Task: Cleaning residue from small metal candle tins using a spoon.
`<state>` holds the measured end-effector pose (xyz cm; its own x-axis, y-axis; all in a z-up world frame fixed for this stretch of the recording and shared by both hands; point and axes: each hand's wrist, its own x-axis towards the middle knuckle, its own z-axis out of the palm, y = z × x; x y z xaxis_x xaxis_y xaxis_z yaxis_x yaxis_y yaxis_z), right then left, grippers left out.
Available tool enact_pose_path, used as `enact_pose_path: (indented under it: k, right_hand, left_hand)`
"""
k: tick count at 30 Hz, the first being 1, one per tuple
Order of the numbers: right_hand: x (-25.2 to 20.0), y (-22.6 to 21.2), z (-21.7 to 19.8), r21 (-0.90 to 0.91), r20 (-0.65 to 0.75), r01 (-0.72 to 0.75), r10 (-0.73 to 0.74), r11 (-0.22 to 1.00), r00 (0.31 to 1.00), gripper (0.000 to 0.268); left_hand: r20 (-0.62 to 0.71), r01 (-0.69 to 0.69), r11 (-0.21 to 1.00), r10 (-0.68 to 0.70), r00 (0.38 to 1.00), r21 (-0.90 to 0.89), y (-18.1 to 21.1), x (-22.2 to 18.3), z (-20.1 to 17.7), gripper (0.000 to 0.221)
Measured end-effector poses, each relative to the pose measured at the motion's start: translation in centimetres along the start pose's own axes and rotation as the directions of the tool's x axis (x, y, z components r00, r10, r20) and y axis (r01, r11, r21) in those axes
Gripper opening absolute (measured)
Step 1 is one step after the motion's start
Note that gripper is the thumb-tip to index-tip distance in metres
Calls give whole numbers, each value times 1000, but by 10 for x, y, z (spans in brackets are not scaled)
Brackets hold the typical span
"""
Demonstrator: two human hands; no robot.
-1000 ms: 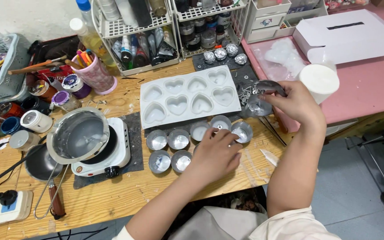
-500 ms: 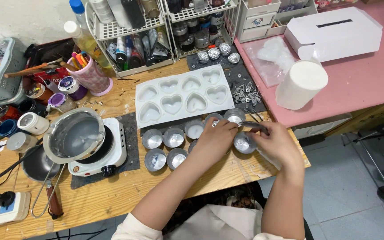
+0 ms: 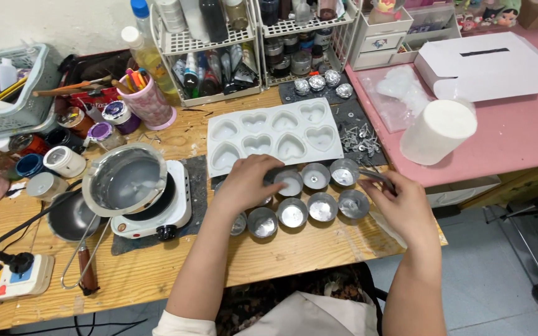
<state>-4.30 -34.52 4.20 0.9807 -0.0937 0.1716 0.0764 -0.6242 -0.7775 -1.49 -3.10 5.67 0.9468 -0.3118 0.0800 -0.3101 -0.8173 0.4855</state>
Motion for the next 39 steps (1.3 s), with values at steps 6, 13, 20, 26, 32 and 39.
enact_pose_path:
  k: [6, 13, 20, 26, 32, 39]
  right_hand:
    - [44, -77, 22, 71, 190, 217, -226, 974, 955, 20]
    - [99, -82, 74, 110, 354, 341, -357, 934, 864, 18]
    - [95, -65, 83, 238, 391, 423, -485, 874, 782, 17]
    - [93, -69, 81, 110, 395, 433, -439, 895, 807, 15]
    - [94, -58, 86, 104, 385, 397, -405, 912, 829, 16]
    - [90, -68, 85, 63, 447, 320, -313, 945, 838, 24]
  left_hand:
    - [-3, -24, 1000, 24, 1000, -7, -18, 3, 24, 70]
    - [96, 39, 999, -39, 995, 9, -16, -3, 15, 69]
    - [52, -7, 1000, 7, 999, -2, -8, 0, 10, 67]
    - [-83, -9, 996, 2, 997, -88, 2, 0, -6, 64]
    - [-170, 6, 957, -58, 984, -291, 2, 1, -8, 63]
    - [-138, 1, 895, -70, 988, -445, -14, 6, 3, 61]
